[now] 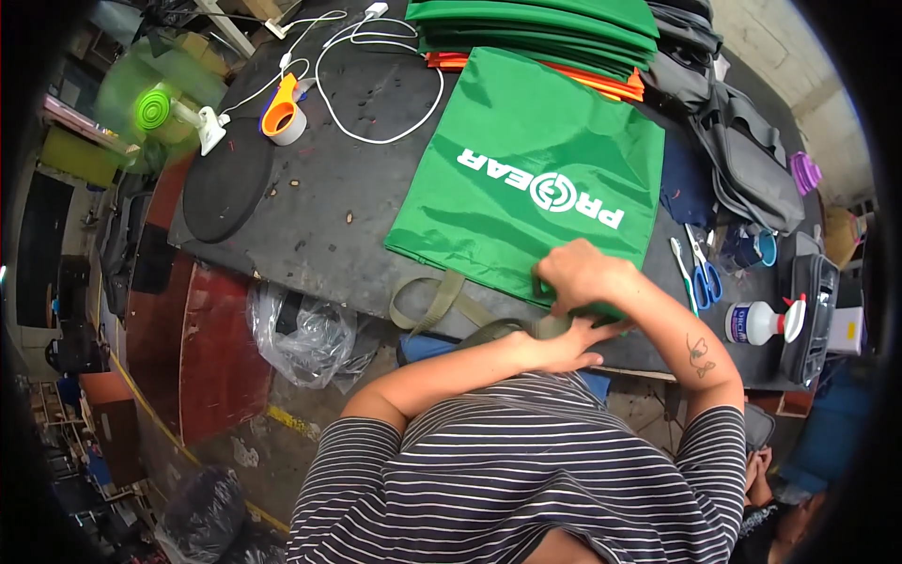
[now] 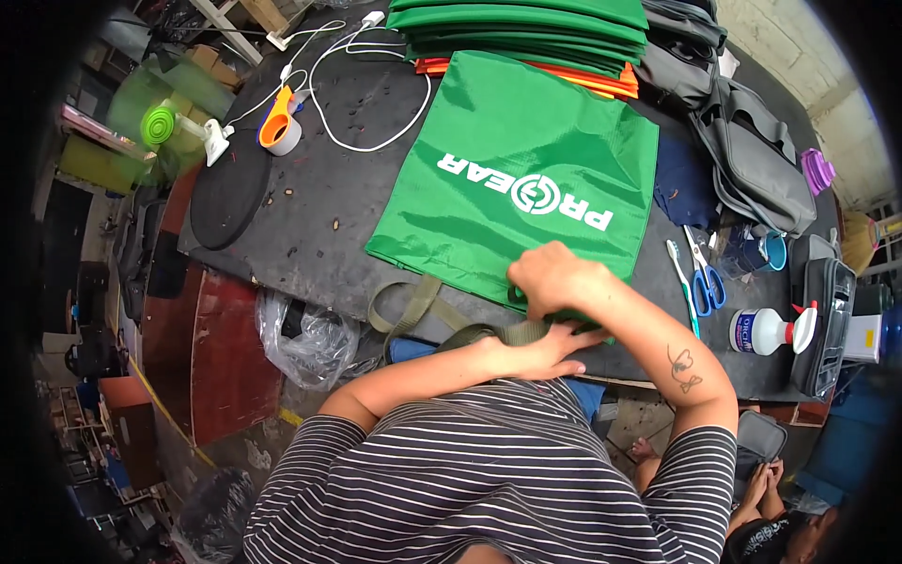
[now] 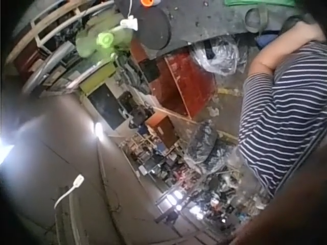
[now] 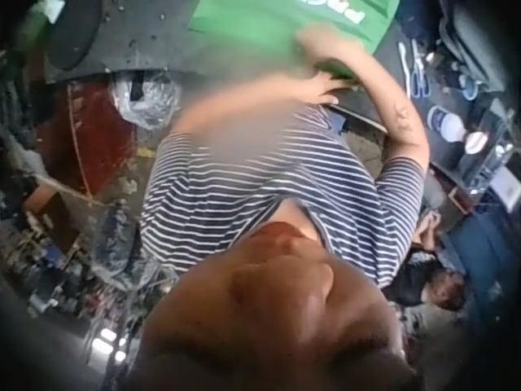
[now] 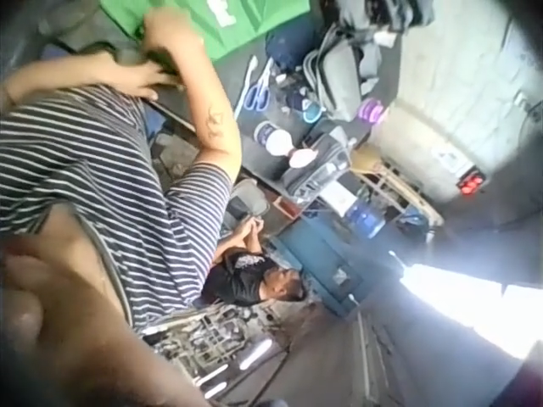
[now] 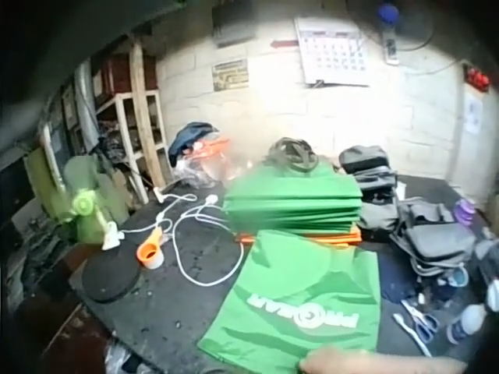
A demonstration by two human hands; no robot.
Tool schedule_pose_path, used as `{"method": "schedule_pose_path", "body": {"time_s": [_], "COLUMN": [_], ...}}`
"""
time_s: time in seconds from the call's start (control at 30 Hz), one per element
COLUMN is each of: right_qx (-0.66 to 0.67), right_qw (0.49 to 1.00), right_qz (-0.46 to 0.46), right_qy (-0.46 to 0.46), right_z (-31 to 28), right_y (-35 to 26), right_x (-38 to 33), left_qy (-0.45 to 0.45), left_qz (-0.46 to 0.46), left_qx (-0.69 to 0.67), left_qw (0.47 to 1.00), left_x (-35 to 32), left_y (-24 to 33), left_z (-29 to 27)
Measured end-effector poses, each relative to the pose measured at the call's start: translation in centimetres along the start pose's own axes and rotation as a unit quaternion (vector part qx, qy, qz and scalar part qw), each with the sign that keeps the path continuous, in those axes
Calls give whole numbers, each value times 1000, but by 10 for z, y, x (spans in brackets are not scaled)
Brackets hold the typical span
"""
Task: Inspecting green tote bags for loose threads and trimming them with a snipper before stacking them.
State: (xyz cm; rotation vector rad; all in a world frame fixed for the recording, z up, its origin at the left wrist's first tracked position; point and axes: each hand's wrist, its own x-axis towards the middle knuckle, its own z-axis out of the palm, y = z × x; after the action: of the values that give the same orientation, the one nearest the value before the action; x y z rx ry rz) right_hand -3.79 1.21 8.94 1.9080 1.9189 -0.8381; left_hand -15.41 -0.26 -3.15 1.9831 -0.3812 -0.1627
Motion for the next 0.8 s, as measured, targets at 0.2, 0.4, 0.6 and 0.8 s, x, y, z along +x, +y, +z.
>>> {"method": "schedule_pose_path", "body": {"time_s": [0.2,0.4,0.6,0.8], "right_qx": [-139,6,4,141], "right_qw": [981,933,759,708], "right_qz": [37,58,153,242], "right_qy": [127,356,633,649], "right_z": [32,3,-40,-61], "right_y": [-13,26,72,89], "right_x": [3,-5,-46,-74], "left_qy": [-25,4,73,-139], "left_qz": [43,0,28,-17], "left_qx": [-24,175,252,-63], "left_qw": [998,985,964,988], "left_x": [6,-4,-10,-23], "left_y": [-18,14,5,66], "left_z": [9,-36,-34,-74]}}
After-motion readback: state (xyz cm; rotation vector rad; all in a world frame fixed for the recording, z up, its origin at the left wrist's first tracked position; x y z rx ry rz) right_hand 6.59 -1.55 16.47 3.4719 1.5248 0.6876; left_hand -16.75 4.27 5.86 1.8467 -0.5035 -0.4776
